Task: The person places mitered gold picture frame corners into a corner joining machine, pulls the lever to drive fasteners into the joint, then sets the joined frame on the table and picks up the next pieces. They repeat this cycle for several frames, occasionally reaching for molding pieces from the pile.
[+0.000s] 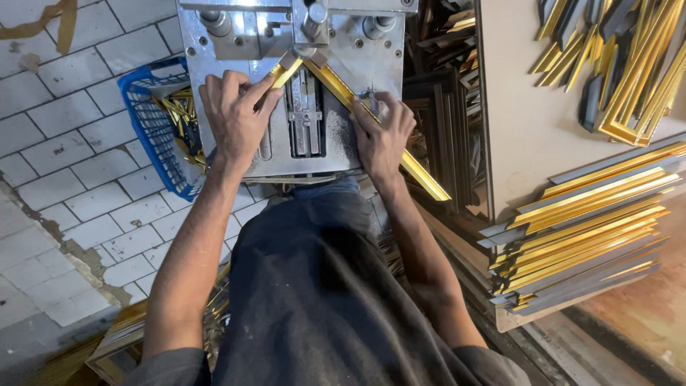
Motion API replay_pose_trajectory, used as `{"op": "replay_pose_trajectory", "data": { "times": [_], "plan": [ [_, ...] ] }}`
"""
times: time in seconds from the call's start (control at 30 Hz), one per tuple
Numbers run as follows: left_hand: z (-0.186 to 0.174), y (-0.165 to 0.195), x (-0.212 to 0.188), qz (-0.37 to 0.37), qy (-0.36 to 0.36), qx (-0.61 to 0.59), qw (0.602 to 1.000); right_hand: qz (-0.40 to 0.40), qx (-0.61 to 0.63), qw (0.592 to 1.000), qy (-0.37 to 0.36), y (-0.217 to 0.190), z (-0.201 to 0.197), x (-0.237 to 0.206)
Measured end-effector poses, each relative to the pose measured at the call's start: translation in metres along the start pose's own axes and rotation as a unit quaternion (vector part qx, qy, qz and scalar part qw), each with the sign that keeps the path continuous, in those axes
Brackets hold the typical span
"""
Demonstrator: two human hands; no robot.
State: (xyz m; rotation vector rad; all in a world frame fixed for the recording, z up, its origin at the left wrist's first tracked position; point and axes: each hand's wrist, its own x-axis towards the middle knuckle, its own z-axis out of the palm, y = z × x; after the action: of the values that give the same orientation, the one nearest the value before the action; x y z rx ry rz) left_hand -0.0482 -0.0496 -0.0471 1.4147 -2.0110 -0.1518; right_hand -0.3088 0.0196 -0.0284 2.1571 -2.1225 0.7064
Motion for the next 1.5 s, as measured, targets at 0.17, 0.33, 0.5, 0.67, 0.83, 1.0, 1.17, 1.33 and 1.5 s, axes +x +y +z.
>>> {"op": "replay_pose_trajectory", "data": {
  "times": [0.17,0.33,0.5,0.67,0.83,1.0,1.17,1.33,1.5],
  "plan": [
    [0.000,-0.003,0.003,-0.030,0.002,-0.060,0.998,-0.010,0.014,1.000,-0.016,-0.017,0.005,0.024],
    [0.001,-0.003,-0.001,-0.046,-0.006,-0.083,0.995,-0.001,0.037,0.999,-0.025,-0.020,0.002,0.027],
    [0.003,-0.005,-0.003,-0.085,-0.004,-0.084,0.993,-0.017,0.025,0.999,0.011,-0.019,0.007,0.027],
    [0.002,-0.005,-0.001,-0.066,-0.022,-0.071,0.995,-0.011,0.019,1.000,-0.003,-0.024,0.007,0.030],
    [0.000,-0.006,0.005,-0.059,-0.018,-0.059,0.996,-0.018,-0.012,1.000,-0.011,-0.024,0.009,0.035],
    [-0.001,-0.003,0.003,-0.046,0.001,-0.039,0.998,-0.030,-0.019,0.999,0.018,-0.023,0.013,0.025],
    [-0.006,0.001,0.004,-0.039,0.013,0.035,0.999,-0.017,-0.037,0.999,0.006,-0.026,0.014,0.021],
    [-0.004,-0.002,0.006,-0.006,-0.002,0.013,1.000,-0.013,-0.011,1.000,-0.004,-0.021,0.008,0.030],
    [-0.004,-0.005,-0.016,0.009,-0.030,-0.038,0.999,0.010,0.045,0.999,0.012,-0.027,-0.003,0.020]
  ]
}}
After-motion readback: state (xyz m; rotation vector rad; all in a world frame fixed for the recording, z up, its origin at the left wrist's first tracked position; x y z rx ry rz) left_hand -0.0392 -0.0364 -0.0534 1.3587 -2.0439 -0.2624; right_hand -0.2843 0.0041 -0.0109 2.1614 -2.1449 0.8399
